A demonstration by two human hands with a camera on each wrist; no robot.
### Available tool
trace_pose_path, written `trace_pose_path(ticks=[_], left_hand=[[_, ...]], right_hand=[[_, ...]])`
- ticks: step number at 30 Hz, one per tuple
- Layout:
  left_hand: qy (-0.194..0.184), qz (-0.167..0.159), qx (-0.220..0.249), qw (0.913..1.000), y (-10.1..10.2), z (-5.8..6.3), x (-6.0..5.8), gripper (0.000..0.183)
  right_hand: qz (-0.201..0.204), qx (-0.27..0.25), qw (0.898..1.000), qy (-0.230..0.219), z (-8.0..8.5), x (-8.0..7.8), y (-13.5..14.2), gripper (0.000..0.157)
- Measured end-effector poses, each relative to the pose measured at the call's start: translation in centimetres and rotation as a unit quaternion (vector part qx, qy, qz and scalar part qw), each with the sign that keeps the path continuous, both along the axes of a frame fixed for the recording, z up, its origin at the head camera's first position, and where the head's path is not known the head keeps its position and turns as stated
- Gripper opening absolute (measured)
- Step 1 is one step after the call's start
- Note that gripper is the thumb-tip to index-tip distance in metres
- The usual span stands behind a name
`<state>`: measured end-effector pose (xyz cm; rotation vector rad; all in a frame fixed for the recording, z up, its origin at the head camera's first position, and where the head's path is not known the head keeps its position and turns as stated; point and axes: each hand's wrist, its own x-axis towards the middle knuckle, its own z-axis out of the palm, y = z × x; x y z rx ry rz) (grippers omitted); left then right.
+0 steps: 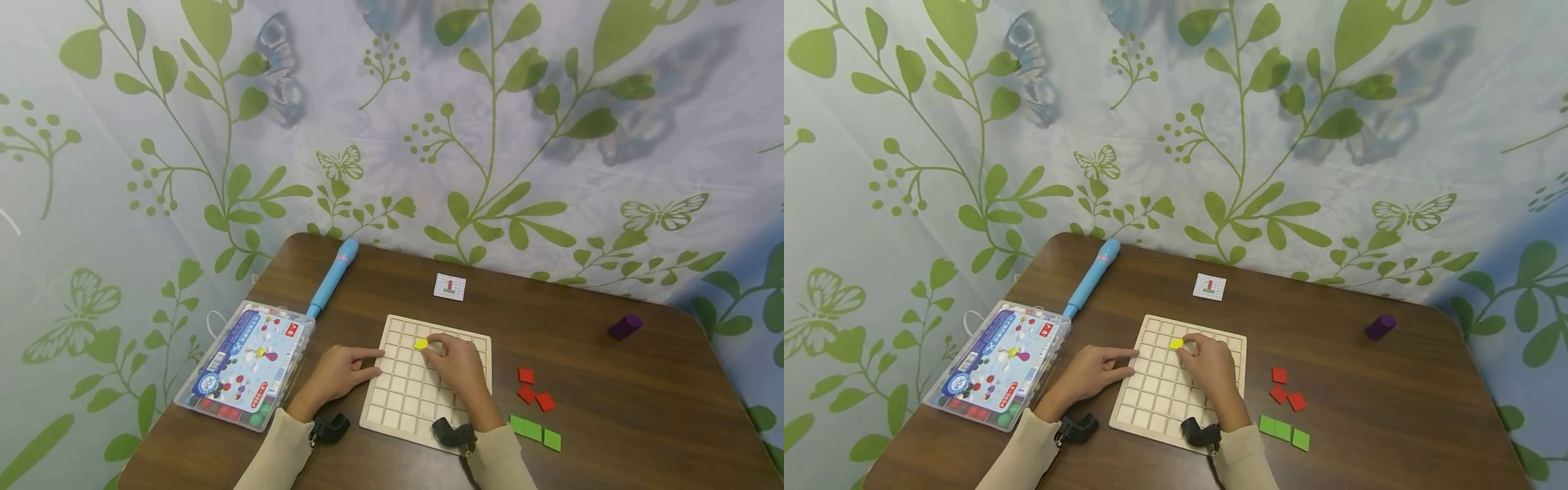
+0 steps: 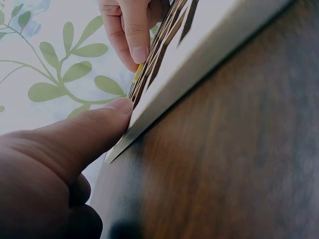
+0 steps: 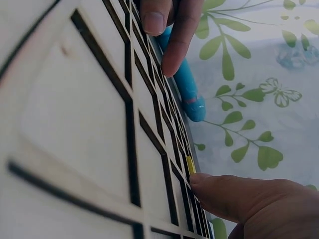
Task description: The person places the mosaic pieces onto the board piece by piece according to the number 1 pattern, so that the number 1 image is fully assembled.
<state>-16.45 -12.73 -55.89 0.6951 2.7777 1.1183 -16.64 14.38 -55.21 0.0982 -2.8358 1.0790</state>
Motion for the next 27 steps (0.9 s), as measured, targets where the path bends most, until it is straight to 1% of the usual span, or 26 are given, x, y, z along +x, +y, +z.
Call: trace_pose_path(ticks=[5, 9, 12, 14, 18, 21, 24, 27], left_hand=[[0.008, -0.008, 0.007, 0.9999, 0.2, 0.0, -0.2, 0.034], [0.003, -0.009, 0.013, 0.9999, 0.1, -0.1, -0.1, 0.033], [-0.003, -0.006, 0.02, 0.9998, 0.1, -0.2, -0.1, 0.033], [-0.006, -0.012, 0.024, 0.9996, 0.4, -0.3, -0.2, 0.033], [-0.005, -0.021, 0.032, 0.9993, 0.8, -0.5, -0.4, 0.034], [-0.003, -0.018, 0.036, 0.9992, 0.5, -0.5, -0.2, 0.034], [-0.006, -0.008, 0.035, 0.9993, 0.0, -0.3, 0.2, 0.034], [-0.021, -0.004, 0.03, 0.9993, 0.0, 0.0, 0.3, 0.034]], right_hand=[[0.0, -0.011, 1.0, 0.013, -0.1, -0.1, 0.3, 0.025], [0.003, -0.027, 1.0, 0.009, -0.2, -0.1, 0.5, 0.026], [0.005, -0.046, 0.999, 0.011, 0.1, 0.0, 0.9, 0.028], [-0.009, -0.066, 0.998, 0.019, 0.6, 0.3, 1.8, 0.029], [-0.039, -0.093, 0.993, 0.055, 1.9, 0.9, 4.0, 0.029], [-0.042, -0.095, 0.992, 0.07, 3.0, 1.3, 5.7, 0.029], [-0.041, -0.085, 0.994, 0.064, 3.6, 1.8, 7.2, 0.029], [-0.052, -0.071, 0.995, 0.05, 4.0, 2.7, 9.2, 0.028]])
